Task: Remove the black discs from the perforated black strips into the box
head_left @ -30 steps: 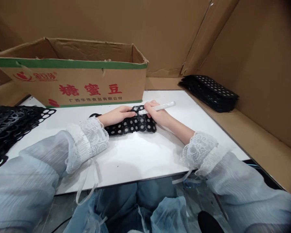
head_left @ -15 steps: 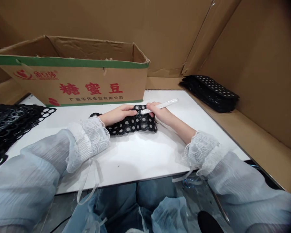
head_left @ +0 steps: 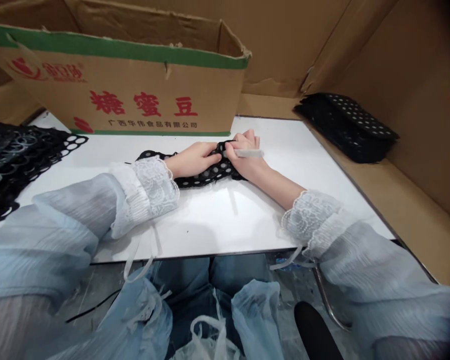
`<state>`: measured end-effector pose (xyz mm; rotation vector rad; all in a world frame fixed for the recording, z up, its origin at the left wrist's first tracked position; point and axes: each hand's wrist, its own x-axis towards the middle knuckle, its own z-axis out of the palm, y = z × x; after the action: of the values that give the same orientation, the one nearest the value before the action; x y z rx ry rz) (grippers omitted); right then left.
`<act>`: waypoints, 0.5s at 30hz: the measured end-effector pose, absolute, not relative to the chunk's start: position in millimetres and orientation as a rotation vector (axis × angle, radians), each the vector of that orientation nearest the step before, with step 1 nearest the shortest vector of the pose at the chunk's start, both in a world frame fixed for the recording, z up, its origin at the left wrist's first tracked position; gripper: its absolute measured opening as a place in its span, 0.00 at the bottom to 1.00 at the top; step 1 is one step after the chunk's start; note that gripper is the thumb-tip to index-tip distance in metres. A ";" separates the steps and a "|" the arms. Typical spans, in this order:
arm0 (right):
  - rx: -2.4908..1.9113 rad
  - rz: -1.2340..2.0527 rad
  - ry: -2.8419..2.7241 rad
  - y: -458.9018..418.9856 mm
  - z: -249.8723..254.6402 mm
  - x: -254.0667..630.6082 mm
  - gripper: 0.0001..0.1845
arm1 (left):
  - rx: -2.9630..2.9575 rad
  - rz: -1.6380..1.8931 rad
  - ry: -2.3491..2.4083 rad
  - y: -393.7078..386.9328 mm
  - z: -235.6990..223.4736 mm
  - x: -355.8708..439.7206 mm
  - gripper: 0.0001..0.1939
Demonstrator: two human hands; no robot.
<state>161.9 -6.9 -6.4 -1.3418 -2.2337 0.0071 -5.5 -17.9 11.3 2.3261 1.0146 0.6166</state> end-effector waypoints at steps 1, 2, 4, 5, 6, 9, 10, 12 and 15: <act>-1.344 -0.035 -2.236 -6.0 -6.4 161.3 0.23 | 2.316 0.607 1.002 -17.5 12.0 -6.4 0.16; -1.343 -0.072 -2.240 -5.6 -6.0 161.0 0.24 | 2.297 0.593 0.991 -16.8 13.0 -7.4 0.16; -1.338 -0.125 -2.253 -5.9 -5.2 161.3 0.26 | 2.252 0.552 1.011 -15.1 15.0 -8.9 0.16; -1.334 -0.143 -2.260 -6.3 -5.2 161.7 0.26 | 2.239 0.534 1.048 -14.4 15.9 -9.0 0.16; -1.332 -0.155 -2.266 -6.8 -5.6 162.3 0.27 | 2.236 0.523 1.098 -13.8 16.7 -8.6 0.15; -1.334 -0.154 -2.279 -8.2 -8.6 164.3 0.28 | 2.270 0.521 1.212 -13.7 17.1 -5.4 0.14; -1.330 -0.146 -2.282 -8.6 -9.7 165.0 0.29 | 2.280 0.524 1.214 -14.0 16.5 -4.5 0.14; -1.308 -0.122 -2.289 -9.4 -11.3 166.3 0.29 | 2.297 0.529 1.200 -15.0 13.6 -3.7 0.14; -1.270 -0.077 -2.301 -9.9 -12.1 167.9 0.29 | 2.366 0.574 1.255 -16.0 5.5 -5.6 0.15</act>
<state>167.9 -9.9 -12.1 -1.2700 -2.3011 -0.0771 -5.6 -16.0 5.5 2.3664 1.2551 0.5740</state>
